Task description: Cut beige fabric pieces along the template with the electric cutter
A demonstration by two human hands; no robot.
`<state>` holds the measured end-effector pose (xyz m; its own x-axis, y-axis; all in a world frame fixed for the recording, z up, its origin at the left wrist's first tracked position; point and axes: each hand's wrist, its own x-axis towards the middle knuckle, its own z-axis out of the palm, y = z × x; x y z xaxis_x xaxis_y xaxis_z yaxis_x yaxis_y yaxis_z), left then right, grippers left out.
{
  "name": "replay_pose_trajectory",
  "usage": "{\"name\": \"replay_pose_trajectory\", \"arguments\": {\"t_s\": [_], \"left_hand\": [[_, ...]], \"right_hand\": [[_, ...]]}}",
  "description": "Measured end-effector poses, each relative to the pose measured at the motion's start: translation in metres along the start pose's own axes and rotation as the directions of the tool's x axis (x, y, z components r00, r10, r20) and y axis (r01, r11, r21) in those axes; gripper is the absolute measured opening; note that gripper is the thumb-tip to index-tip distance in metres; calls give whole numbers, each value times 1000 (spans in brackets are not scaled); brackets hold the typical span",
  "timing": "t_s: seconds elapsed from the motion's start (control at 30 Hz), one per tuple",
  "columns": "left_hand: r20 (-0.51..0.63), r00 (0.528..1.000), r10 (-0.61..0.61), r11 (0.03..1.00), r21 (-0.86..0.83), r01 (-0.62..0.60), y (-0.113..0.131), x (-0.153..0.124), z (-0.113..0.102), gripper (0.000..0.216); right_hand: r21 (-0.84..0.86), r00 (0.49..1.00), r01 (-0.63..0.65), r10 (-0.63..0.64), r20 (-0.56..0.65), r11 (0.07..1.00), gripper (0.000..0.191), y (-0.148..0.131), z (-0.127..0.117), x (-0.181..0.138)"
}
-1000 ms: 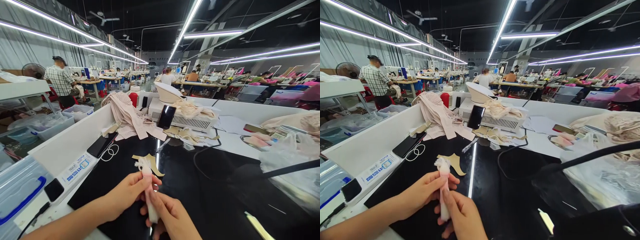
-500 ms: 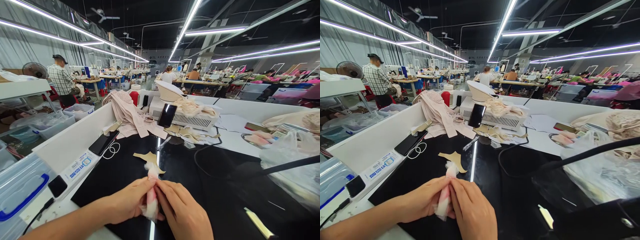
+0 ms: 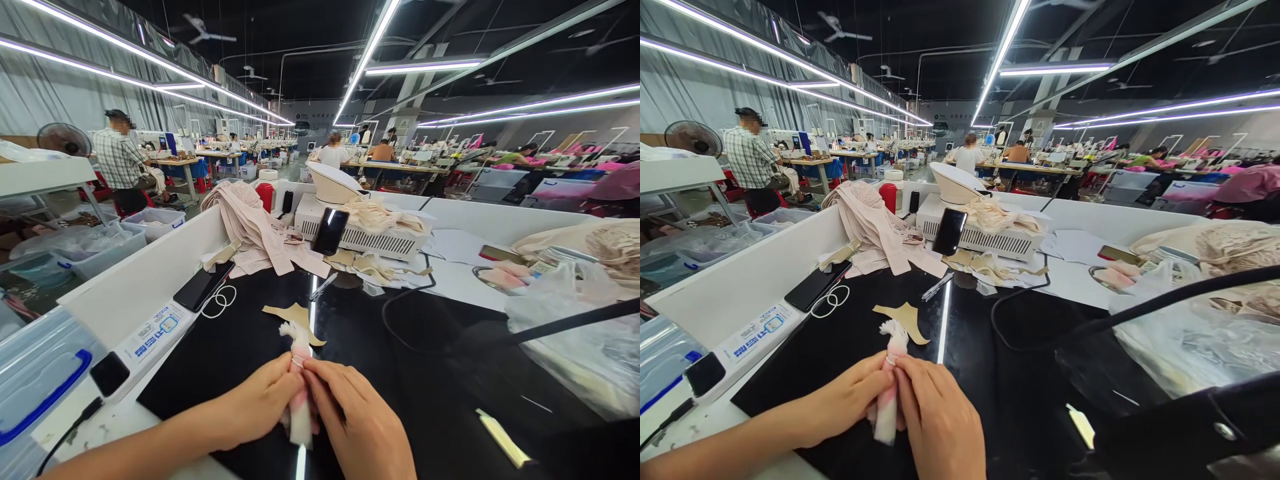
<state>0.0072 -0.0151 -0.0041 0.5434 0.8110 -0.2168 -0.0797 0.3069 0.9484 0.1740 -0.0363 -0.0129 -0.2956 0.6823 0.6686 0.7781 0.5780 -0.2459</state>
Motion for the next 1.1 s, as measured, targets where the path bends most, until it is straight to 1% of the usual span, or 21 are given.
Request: {"name": "replay_pose_trajectory", "arguments": {"t_s": [0.13, 0.17, 0.23, 0.3, 0.33, 0.4, 0.47, 0.57, 0.63, 0.7, 0.77, 0.83, 0.93, 1.03, 1.1], "left_hand": [[-47, 990, 137, 969, 214, -124, -1, -2, 0, 31], [-48, 989, 142, 965, 230, -127, -2, -1, 0, 31], [-37, 993, 108, 975, 197, -98, -4, 0, 0, 32], [-18, 997, 73, 986, 148, -70, -5, 3, 1, 32], [-14, 998, 66, 990, 127, -63, -5, 4, 1, 32], [-21, 999, 44, 996, 81, -42, -3, 5, 1, 31], [-18, 1000, -22, 1000, 20, 22, 2, 4, 1, 29], [-15, 994, -111, 994, 12, 111, 10, 2, 2, 21], [-25, 993, -113, 992, 51, 114, 14, 0, 2, 18], [-22, 995, -94, 992, 84, 95, 16, -1, 3, 20], [-19, 997, -81, 992, 97, 83, 17, -2, 3, 21], [-28, 996, -84, 992, 95, 87, 18, -2, 2, 20], [-34, 995, -89, 992, 84, 91, 20, -3, 1, 20], [2, 995, -103, 994, 40, 103, 23, -5, -1, 19], [39, 992, -119, 992, -28, 120, 25, -5, -3, 19]], "right_hand": [[-155, 988, 144, -152, -38, 977, 28, -1, 1, 2], [-186, 981, 182, -192, -35, 965, 30, -2, 1, 2], [-222, 970, 231, -242, -25, 947, 31, -3, 2, 3], [-222, 968, 234, -247, -32, 946, 28, -3, 2, 4], [-208, 974, 209, -223, -46, 955, 26, -4, 2, 4], [-151, 987, 123, -137, -85, 981, 20, -4, 2, 5], [-51, 994, 17, -22, -107, 999, 17, -5, 1, 7], [126, 985, -157, 164, -52, 980, 15, -7, -3, 10], [209, 945, -323, 328, 15, 923, 14, -8, -7, 13], [255, 872, -485, 483, 72, 837, 15, -7, -10, 16], [272, 808, -584, 578, 112, 765, 18, -2, -13, 20], [260, 784, -617, 609, 123, 743, 19, 4, -15, 23], [232, 785, -617, 611, 108, 752, 20, 12, -16, 25], [225, 771, -635, 628, 111, 739, 23, 16, -15, 26], [219, 758, -650, 643, 111, 728, 23, 17, -15, 27]]}}
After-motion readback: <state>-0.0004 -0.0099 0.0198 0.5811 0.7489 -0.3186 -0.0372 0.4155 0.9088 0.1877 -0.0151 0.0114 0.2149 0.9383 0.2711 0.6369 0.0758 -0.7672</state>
